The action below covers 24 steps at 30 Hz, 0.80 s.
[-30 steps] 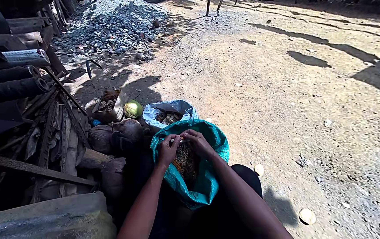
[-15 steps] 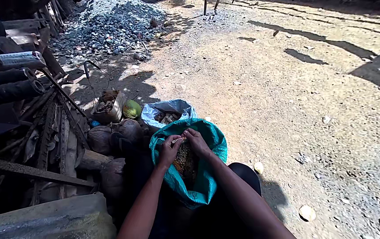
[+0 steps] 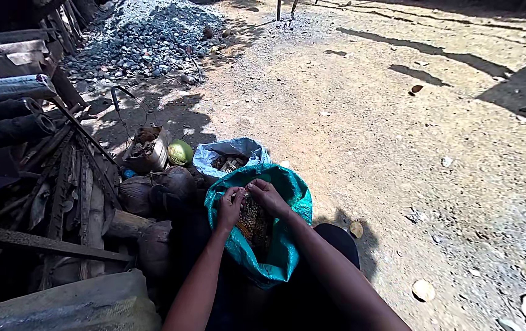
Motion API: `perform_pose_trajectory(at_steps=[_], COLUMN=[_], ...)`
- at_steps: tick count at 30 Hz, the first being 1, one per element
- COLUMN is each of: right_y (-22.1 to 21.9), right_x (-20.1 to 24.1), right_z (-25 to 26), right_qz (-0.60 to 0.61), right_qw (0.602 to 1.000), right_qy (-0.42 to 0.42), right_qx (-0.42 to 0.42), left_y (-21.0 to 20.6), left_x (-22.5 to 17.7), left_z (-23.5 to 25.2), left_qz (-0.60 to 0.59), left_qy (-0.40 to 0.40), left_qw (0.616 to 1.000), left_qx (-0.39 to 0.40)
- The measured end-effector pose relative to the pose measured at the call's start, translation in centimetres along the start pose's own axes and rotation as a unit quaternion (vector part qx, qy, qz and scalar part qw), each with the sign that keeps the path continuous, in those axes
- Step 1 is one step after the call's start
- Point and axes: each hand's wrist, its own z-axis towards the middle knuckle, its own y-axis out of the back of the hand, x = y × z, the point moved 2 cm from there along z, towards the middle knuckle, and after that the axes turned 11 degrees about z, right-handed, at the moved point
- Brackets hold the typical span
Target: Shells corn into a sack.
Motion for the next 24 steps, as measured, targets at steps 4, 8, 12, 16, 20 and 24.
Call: perform_pose_trajectory(at_steps=[4,8,12,16,20,24], right_y=[0.2,0.4,0.6,1.3,1.2,1.2], right_x=[-0.3,0.0,1.3,1.2,1.2,0.8], right_z=[0.2,0.0,-0.5,-0.4,-0.4,-0.2], right_qz=[-0.076,-0.013,-0.010,-0.028,-0.049,-0.116], right_qw=[0.997,1.000,0.995,0.990,0.995,0.992], right_qy=[0.017,0.013,-0.102,-0.138,-0.085,-0.029], right_qx=[-0.008,0.002,-0.018,0.013,0.023,0.027], left_y=[-0.1,-0.1,0.0,0.0,-0.2,-0.2], left_x=[0.1,0.1,0.3,0.2,0.3,0.3], left_z=[-0.1,0.1,0.2,0.2,0.2,0.2], left_qz=[0.009,-0.013,-0.027,-0.028,-0.019,-0.030], left_qy=[-0.002,0.010,0.013,0.018,0.023,0.025], left_qw=[1.000,1.000,0.999,0.999,0.999,0.998], left_qx=[0.009,0.006,0.016,0.022,0.027,0.039])
